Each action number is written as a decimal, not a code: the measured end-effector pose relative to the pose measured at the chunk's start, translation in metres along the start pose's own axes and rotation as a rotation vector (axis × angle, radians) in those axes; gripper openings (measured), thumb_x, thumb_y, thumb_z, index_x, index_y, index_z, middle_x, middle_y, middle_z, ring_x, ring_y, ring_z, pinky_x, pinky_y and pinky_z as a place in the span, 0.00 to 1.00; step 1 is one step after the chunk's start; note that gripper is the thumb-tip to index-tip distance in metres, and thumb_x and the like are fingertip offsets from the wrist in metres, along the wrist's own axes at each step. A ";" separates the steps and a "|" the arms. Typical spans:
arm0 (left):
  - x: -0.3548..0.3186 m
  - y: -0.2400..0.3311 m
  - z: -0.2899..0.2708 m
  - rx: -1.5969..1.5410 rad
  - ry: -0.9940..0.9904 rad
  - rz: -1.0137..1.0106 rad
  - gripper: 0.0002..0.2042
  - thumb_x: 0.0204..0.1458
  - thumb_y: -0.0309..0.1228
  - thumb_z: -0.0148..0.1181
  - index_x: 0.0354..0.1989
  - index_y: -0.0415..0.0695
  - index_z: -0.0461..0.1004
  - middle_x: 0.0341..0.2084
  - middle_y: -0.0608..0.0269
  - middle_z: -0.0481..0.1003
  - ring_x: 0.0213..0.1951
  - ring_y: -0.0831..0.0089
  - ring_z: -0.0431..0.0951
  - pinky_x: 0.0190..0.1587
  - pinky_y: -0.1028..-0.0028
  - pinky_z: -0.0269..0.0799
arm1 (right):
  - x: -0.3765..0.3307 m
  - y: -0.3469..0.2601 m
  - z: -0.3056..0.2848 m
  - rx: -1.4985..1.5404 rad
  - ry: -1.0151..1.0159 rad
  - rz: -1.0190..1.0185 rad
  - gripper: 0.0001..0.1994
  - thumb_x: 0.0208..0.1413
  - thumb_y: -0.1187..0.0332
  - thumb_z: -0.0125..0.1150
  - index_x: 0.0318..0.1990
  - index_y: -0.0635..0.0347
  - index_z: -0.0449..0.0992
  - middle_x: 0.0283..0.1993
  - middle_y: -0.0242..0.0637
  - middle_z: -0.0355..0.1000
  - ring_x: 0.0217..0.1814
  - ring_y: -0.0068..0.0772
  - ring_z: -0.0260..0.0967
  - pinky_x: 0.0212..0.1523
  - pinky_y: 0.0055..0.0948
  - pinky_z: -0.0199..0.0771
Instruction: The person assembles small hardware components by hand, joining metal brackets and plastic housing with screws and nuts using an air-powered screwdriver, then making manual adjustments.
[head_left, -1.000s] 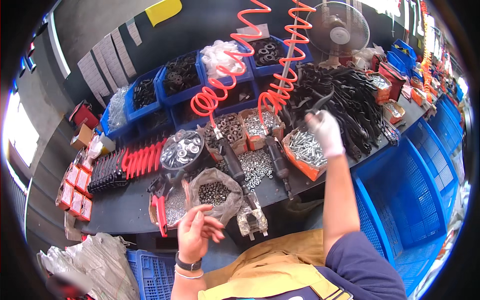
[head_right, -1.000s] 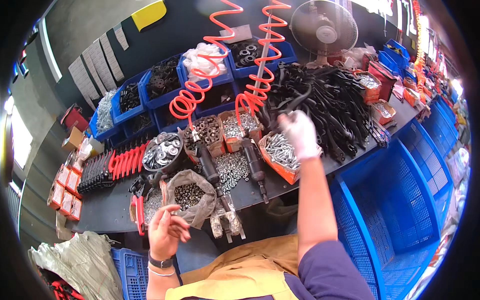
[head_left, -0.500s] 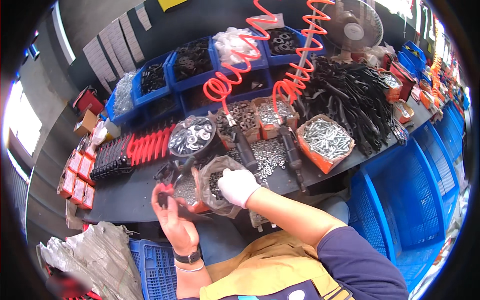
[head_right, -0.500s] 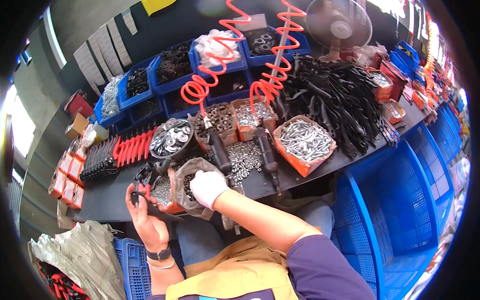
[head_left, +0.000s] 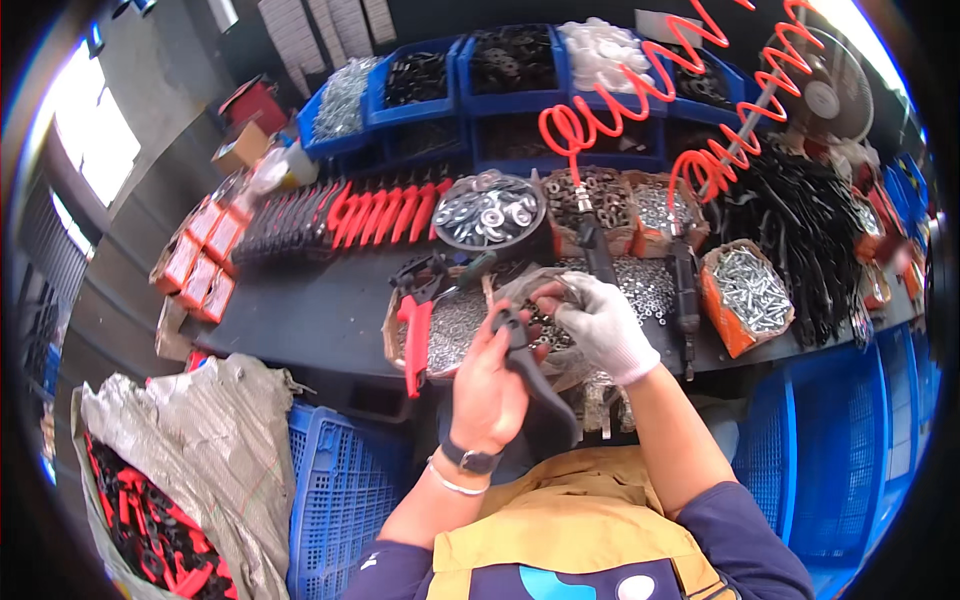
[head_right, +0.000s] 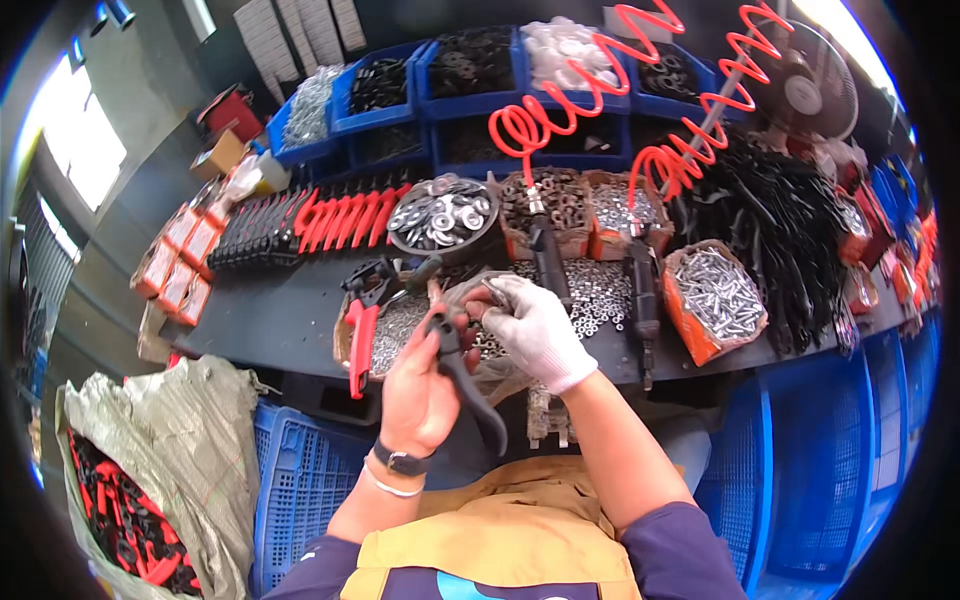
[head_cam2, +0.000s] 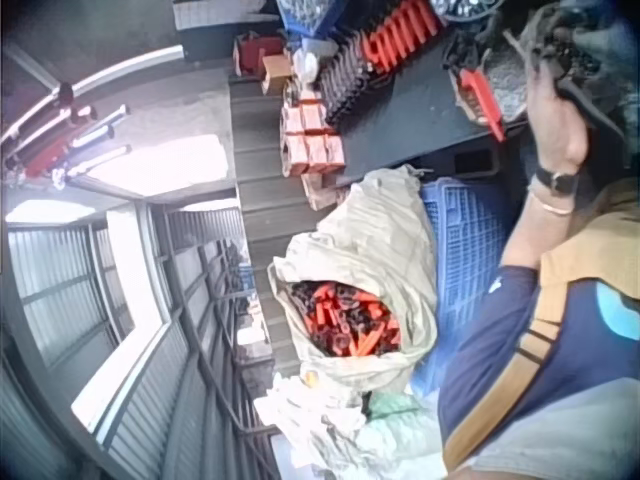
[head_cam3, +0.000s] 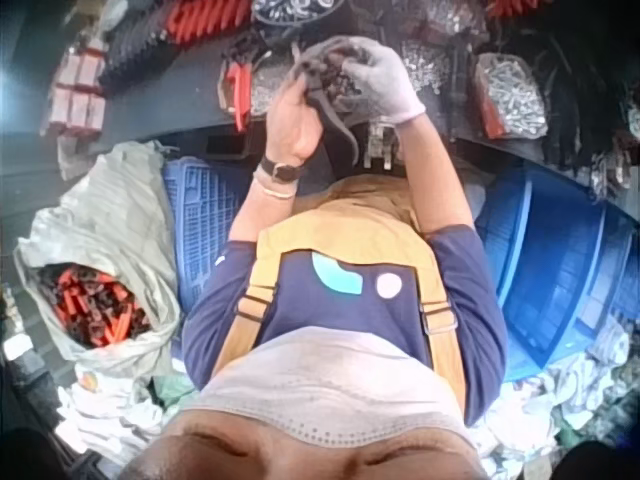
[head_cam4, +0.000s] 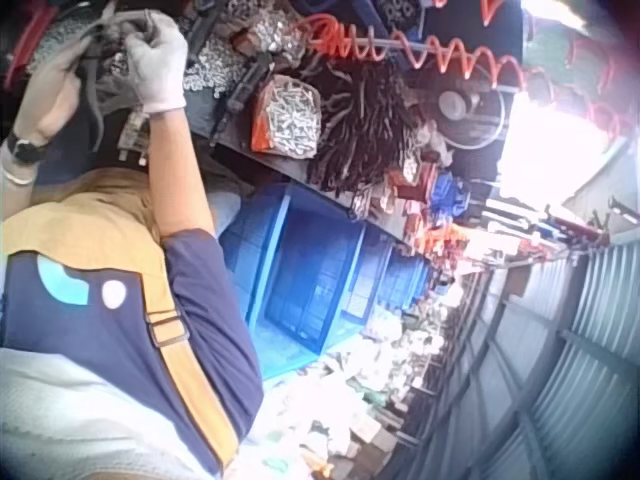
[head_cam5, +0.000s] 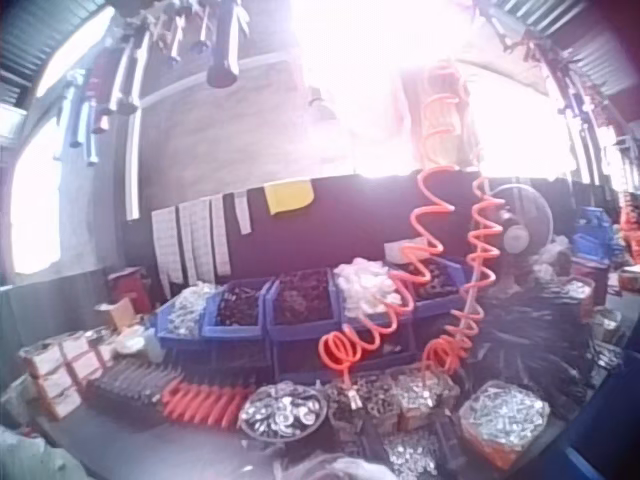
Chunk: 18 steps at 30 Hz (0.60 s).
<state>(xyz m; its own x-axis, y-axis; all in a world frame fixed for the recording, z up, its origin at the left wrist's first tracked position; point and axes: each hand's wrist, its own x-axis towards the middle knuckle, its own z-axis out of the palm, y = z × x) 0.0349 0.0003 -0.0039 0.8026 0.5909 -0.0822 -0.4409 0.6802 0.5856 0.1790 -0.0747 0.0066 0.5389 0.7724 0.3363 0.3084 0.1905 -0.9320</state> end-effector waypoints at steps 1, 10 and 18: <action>0.005 -0.002 0.002 -0.026 -0.003 -0.031 0.17 0.62 0.30 0.47 0.60 0.45 0.63 0.47 0.63 0.71 0.46 0.72 0.72 0.47 0.68 0.70 | -0.004 -0.006 0.002 0.004 -0.014 0.001 0.08 0.51 0.77 0.59 0.40 0.64 0.77 0.34 0.37 0.73 0.39 0.34 0.73 0.41 0.26 0.72; 0.007 -0.031 -0.003 0.225 -0.049 0.039 0.16 0.63 0.29 0.45 0.59 0.45 0.64 0.46 0.71 0.72 0.44 0.80 0.72 0.39 0.77 0.70 | 0.003 -0.024 -0.010 0.272 -0.304 0.531 0.16 0.56 0.68 0.60 0.51 0.62 0.74 0.40 0.30 0.71 0.36 0.20 0.69 0.25 0.24 0.76; 0.013 -0.048 0.009 0.118 0.023 0.236 0.23 0.65 0.38 0.41 0.66 0.43 0.53 0.55 0.67 0.65 0.56 0.75 0.64 0.59 0.71 0.60 | -0.011 0.007 0.018 -0.504 0.063 -0.217 0.09 0.50 0.71 0.62 0.36 0.65 0.75 0.36 0.40 0.73 0.34 0.37 0.72 0.33 0.33 0.72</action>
<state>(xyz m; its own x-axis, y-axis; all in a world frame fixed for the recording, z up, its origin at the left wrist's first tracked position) 0.0698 -0.0286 -0.0261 0.6732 0.7378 0.0503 -0.5635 0.4678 0.6809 0.1609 -0.0709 -0.0059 0.4617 0.7072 0.5355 0.7468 0.0158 -0.6648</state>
